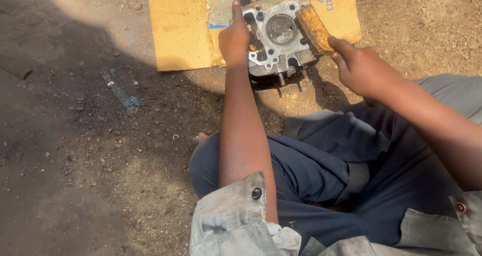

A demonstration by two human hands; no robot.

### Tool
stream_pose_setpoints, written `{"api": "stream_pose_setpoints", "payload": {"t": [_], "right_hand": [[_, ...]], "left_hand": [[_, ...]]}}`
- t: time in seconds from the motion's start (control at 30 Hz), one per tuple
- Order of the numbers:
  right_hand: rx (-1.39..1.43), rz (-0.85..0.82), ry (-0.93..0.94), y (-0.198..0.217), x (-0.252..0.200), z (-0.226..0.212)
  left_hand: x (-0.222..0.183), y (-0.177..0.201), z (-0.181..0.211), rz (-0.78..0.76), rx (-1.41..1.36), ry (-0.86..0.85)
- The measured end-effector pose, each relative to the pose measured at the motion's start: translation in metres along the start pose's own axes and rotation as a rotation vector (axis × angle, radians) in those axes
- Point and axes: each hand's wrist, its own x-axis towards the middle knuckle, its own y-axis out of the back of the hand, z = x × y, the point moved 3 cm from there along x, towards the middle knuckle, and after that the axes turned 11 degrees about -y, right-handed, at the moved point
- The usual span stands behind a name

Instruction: The person cleans a cylinder head by scrubbing the surface with a wire brush and scraping off residue with a metal tool while sitting on the ground.

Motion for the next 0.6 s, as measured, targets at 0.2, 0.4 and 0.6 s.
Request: {"api": "stream_pose_setpoints", "payload": {"t": [0.2,0.4,0.6], "right_hand": [[0.098,-0.249,-0.465,0.015,0.052,-0.046],[0.081,-0.097,-0.187,0.003,-0.038,-0.013],[0.121,-0.242,-0.473,0.019,0.105,-0.038]], "left_hand": [[0.006,0.003,0.012,-0.116,0.101,-0.151],[-0.009,0.003,0.015,-0.153,0.174,-0.066],[-0.004,-0.001,0.012,-0.067,0.148,-0.167]]}}
